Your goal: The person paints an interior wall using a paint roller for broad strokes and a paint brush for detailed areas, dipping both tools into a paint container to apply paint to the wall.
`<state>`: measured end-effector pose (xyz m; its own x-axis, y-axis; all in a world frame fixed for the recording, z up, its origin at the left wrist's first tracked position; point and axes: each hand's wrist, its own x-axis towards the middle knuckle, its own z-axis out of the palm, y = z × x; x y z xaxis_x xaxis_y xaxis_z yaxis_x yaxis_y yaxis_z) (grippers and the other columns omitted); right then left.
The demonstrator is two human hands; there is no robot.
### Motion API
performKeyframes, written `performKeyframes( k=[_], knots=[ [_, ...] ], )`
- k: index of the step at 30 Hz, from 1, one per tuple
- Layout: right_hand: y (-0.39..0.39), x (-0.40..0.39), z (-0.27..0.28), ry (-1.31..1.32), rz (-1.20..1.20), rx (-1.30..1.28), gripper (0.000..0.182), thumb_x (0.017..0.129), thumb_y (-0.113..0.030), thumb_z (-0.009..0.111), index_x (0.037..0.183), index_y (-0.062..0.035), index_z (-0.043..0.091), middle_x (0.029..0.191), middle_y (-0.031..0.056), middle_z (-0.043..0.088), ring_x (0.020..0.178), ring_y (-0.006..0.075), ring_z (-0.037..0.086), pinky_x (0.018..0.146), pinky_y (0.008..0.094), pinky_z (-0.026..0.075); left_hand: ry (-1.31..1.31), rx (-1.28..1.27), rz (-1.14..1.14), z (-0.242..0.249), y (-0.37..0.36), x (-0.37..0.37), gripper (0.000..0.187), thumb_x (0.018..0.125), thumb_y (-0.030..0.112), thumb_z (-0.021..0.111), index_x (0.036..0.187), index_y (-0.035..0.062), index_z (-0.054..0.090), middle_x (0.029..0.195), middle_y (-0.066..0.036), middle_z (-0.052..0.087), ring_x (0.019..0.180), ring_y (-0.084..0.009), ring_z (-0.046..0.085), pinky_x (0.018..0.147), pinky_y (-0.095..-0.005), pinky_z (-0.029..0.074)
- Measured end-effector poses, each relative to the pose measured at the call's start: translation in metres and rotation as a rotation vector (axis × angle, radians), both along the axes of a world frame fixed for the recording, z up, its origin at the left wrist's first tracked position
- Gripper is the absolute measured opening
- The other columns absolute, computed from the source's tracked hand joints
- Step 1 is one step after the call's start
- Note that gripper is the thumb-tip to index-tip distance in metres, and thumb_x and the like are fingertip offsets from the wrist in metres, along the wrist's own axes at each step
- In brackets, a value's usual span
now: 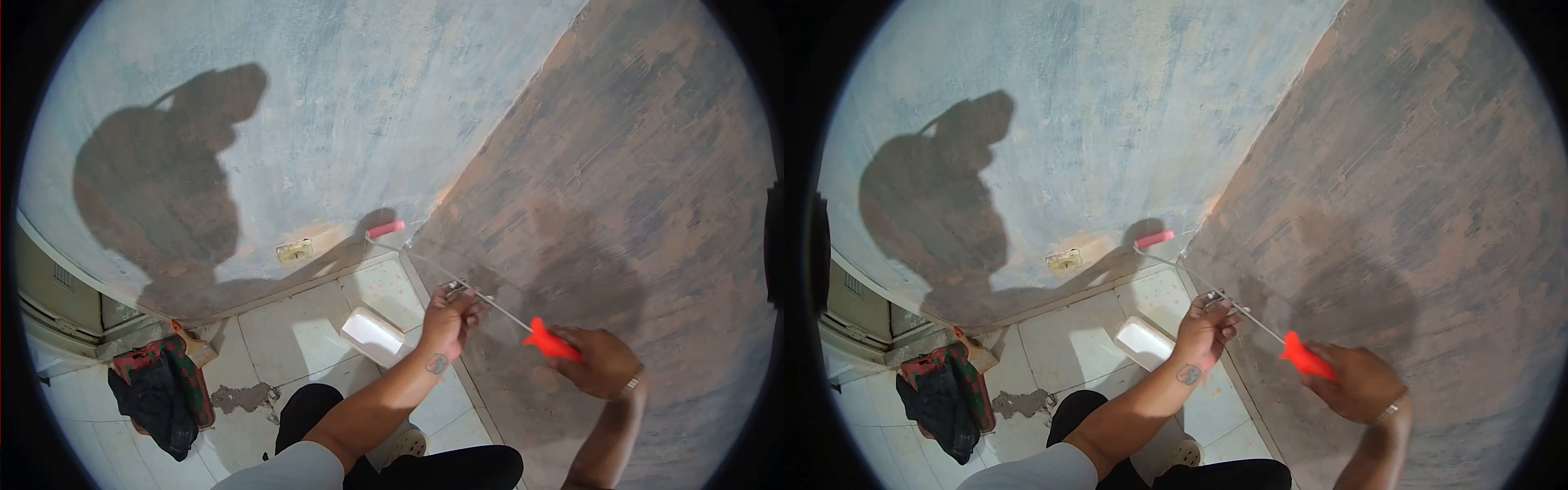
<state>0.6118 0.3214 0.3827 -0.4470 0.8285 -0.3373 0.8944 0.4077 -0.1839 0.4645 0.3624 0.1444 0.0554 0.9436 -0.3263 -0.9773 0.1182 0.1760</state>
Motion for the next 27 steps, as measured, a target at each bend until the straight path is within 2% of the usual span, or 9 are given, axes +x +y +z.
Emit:
performKeyframes(
  k=[4, 12, 14, 16, 18, 20, 22, 25, 27],
  knots=[
    [-0.012, -0.001, 0.009, 0.006, -0.093, 0.0, 0.045, 0.085, -0.027, 0.065, 0.12, 0.0001, 0.058, 0.108, 0.0202, 0.065, 0.098, 0.0387, 0.062, 0.085, 0.0412, 0.049, -0.014, 0.057, 0.021, 0.008, -0.005, 0.004, 0.03, 0.087, 0.001, 0.063, 0.109, 0.0096, 0.046, 0.093, -0.007, 0.06, 0.077, -0.0205, 0.062, 0.053, -0.0244, 0.041],
    [0.05, -0.028, -0.112, -0.062, -0.175, -0.268, 0.044, 0.083, -0.025, 0.065, 0.119, -0.0002, 0.059, 0.107, 0.0215, 0.065, 0.097, 0.0374, 0.062, 0.085, 0.0391, 0.048, 0.086, -0.19, 0.0, -0.122, 0.024, -0.013, 0.017, 0.09, 0.004, 0.058, 0.103, 0.0104, 0.049, 0.092, -0.006, 0.06, 0.076, -0.0179, 0.06, 0.05, -0.0227, 0.039],
    [0.064, -0.028, -0.148, -0.005, -0.022, -0.224, 0.048, 0.084, -0.021, 0.065, 0.128, -0.0037, 0.055, 0.075, 0.0117, 0.065, 0.049, 0.0175, 0.054, 0.05, 0.0317, 0.047, 0.1, -0.218, 0.005, -0.145, 0.029, -0.022, 0.016, 0.09, 0.003, 0.056, 0.103, 0.0093, 0.049, 0.093, -0.006, 0.06, 0.077, -0.0177, 0.06, 0.05, -0.0215, 0.038],
    [0.067, -0.029, -0.153, 0.018, -0.025, -0.23, 0.047, 0.084, -0.021, 0.064, 0.127, -0.0034, 0.056, 0.075, 0.0129, 0.065, 0.048, 0.018, 0.055, 0.051, 0.0326, 0.047, 0.087, -0.171, 0.024, -0.141, 0.03, -0.032, 0.014, 0.087, 0.001, 0.057, 0.098, 0.0065, 0.05, 0.087, -0.007, 0.06, 0.071, -0.0185, 0.062, 0.047, -0.022, 0.038],
    [0.065, -0.036, -0.145, 0.049, -0.029, -0.237, 0.047, 0.083, -0.02, 0.063, 0.126, -0.003, 0.056, 0.074, 0.0141, 0.065, 0.048, 0.0186, 0.055, 0.052, 0.0336, 0.048, 0.086, -0.252, 0.032, -0.132, 0.027, -0.03, 0.011, 0.087, 0.0, 0.056, 0.096, 0.0052, 0.051, 0.086, -0.007, 0.06, 0.067, -0.0168, 0.059, 0.046, -0.0213, 0.037],
    [0.056, -0.047, -0.108, -0.071, -0.045, -0.222, 0.045, 0.083, -0.021, 0.064, 0.123, -0.0026, 0.058, 0.089, 0.0189, 0.068, 0.059, 0.0272, 0.063, 0.062, 0.0367, 0.051, 0.115, -0.164, -0.006, -0.124, 0.028, -0.03, 0.014, 0.09, 0.001, 0.054, 0.102, 0.0056, 0.049, 0.094, -0.008, 0.06, 0.079, -0.0195, 0.061, 0.049, -0.0211, 0.037],
    [0.039, -0.037, -0.069, -0.085, 0.086, -0.066, 0.038, 0.084, -0.026, 0.063, 0.113, -0.0016, 0.061, 0.104, 0.0187, 0.065, 0.097, 0.0383, 0.06, 0.084, 0.0415, 0.048, 0.054, -0.076, -0.011, -0.088, 0.015, -0.029, 0.016, 0.09, 0.0, 0.055, 0.103, 0.0062, 0.048, 0.093, -0.008, 0.06, 0.08, -0.0206, 0.062, 0.05, -0.0222, 0.039],
    [0.001, -0.036, 0.001, -0.054, 0.0, -0.048, 0.039, 0.085, -0.027, 0.064, 0.117, -0.0042, 0.06, 0.102, 0.0179, 0.066, 0.092, 0.0385, 0.062, 0.079, 0.0413, 0.05, 0.03, -0.097, 0.025, -0.008, -0.014, -0.026, 0.019, 0.089, 0.0, 0.057, 0.104, 0.0075, 0.048, 0.092, -0.008, 0.06, 0.079, -0.0208, 0.062, 0.051, -0.0235, 0.039],
    [-0.012, -0.027, 0.017, -0.039, 0.009, -0.021, 0.04, 0.086, -0.027, 0.064, 0.119, -0.0047, 0.059, 0.102, 0.0179, 0.066, 0.091, 0.0384, 0.063, 0.078, 0.0414, 0.05, -0.029, 0.042, 0.074, 0.017, -0.027, -0.023, 0.021, 0.089, 0.002, 0.059, 0.106, 0.0085, 0.047, 0.093, -0.008, 0.06, 0.079, -0.0209, 0.062, 0.051, -0.0238, 0.039]
  ],
)
